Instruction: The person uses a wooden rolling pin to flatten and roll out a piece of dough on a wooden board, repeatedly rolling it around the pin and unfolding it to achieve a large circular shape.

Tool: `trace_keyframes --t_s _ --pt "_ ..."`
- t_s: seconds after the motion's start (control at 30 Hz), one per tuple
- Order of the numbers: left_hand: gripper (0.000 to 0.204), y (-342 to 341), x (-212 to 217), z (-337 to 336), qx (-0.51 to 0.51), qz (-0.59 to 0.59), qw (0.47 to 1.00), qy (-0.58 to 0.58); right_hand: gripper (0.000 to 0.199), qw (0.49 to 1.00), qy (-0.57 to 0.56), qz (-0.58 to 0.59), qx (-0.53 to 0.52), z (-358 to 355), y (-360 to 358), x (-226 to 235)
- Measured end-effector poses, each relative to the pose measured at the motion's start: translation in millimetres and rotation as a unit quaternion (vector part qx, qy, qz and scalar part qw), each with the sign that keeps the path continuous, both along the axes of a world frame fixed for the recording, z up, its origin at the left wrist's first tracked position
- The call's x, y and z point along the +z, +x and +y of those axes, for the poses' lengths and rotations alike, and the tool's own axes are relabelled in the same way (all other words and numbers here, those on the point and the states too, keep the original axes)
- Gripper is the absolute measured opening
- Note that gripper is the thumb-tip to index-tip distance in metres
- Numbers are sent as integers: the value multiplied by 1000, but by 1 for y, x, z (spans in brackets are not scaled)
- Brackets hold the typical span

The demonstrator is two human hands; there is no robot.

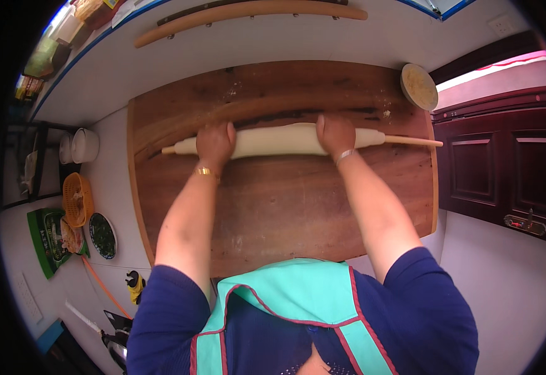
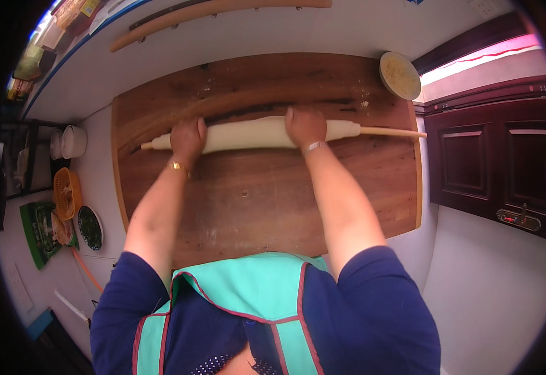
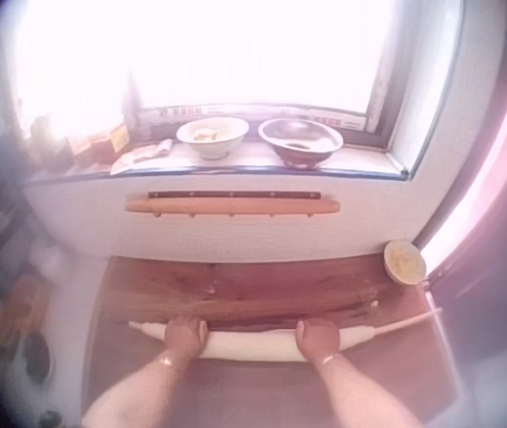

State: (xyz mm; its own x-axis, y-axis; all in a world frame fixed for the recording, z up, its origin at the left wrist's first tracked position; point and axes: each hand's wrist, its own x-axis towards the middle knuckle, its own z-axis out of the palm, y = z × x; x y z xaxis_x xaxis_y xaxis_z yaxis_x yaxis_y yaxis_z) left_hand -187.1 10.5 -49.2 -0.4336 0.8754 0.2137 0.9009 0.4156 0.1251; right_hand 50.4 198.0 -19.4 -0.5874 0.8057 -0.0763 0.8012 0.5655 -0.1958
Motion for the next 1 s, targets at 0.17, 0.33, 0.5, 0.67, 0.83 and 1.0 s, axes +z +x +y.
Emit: trace_keyframes --t_s 0.17,0.33,0.5,0.67,0.83,1.0 --pt "25 -18 4 19 -1 24 992 122 23 921 292 252 55 17 -13 -6" --pt "24 -51 8 59 34 -107 993 -30 27 982 119 135 49 62 -42 -15" --pt "26 -70 7 96 -54 59 977 198 21 919 245 291 102 79 -70 -15" --pt "33 -68 6 107 10 20 997 77 30 994 54 90 22 89 -77 -25" --pt "35 -12 7 29 -64 51 977 195 36 999 35 -12 26 29 -18 -40" --pt "26 73 7 -111 -81 -51 995 -1 26 996 67 57 19 -156 112 -46"
